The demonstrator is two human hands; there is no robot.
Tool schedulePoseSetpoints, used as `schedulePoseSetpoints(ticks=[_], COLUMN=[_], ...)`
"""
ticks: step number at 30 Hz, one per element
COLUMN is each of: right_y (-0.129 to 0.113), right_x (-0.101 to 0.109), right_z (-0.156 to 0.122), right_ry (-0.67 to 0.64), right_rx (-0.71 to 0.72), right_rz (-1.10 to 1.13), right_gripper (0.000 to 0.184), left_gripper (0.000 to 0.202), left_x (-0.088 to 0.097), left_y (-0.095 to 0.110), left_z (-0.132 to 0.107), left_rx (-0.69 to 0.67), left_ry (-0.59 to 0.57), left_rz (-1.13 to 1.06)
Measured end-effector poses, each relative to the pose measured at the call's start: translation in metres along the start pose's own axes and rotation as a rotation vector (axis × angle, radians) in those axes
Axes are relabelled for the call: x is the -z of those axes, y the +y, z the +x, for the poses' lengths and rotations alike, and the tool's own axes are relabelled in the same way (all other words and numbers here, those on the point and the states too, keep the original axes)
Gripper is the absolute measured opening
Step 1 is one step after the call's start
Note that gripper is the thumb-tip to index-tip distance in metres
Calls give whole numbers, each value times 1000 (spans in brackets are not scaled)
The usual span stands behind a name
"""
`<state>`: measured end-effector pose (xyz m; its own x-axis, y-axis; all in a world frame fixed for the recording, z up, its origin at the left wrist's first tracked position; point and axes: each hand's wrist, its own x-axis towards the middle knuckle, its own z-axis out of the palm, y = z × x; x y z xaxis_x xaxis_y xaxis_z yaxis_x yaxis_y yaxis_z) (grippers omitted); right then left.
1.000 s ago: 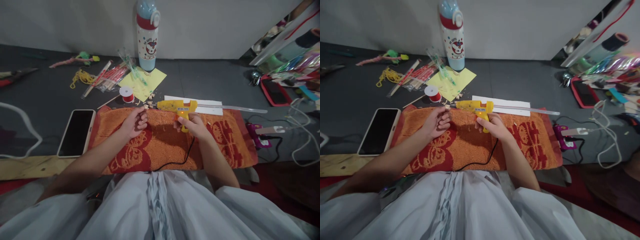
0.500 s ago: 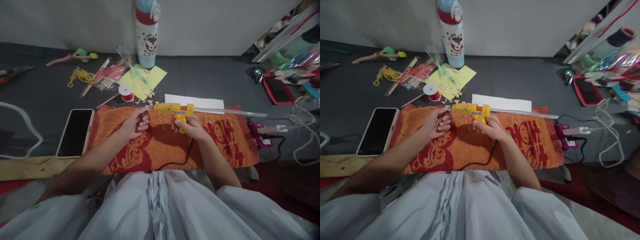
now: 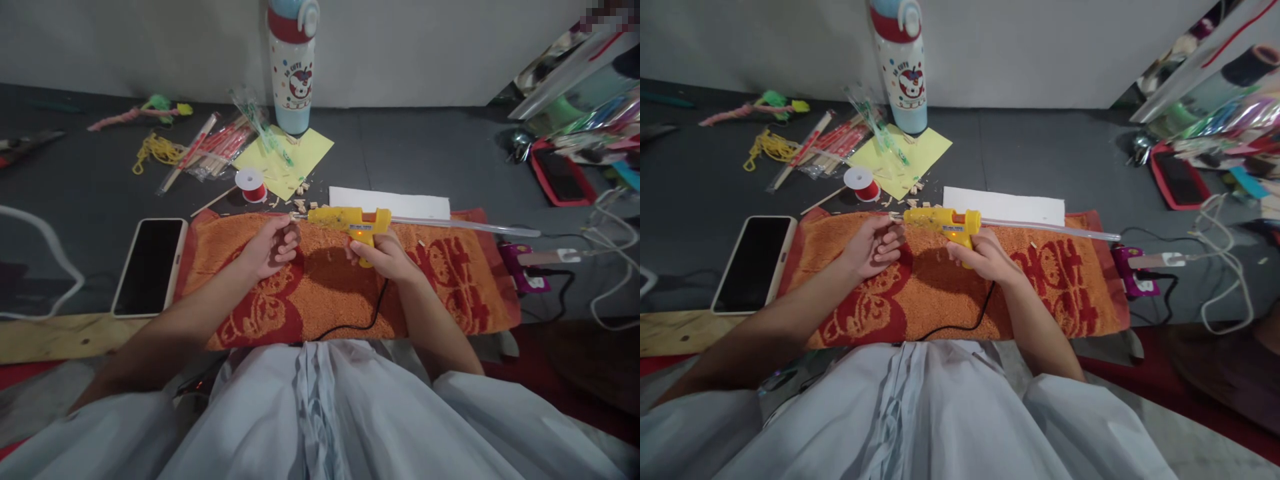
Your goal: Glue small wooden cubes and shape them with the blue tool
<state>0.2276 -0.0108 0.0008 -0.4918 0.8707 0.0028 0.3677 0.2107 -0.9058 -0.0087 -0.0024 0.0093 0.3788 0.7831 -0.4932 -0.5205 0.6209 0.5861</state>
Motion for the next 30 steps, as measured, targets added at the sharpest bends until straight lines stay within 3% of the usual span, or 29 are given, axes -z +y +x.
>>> schedulePoseSetpoints(ticks=[30], right_y=[6], right_x=[2], right_z=[-5], right_ry=[15], right_rx=[-14], right_rz=[82], right_gripper=[43], left_gripper=[14], left_x=[1], left_y=[-2], left_z=[1], left_rx=[-22], left_ry=[-39], left_rz=[21])
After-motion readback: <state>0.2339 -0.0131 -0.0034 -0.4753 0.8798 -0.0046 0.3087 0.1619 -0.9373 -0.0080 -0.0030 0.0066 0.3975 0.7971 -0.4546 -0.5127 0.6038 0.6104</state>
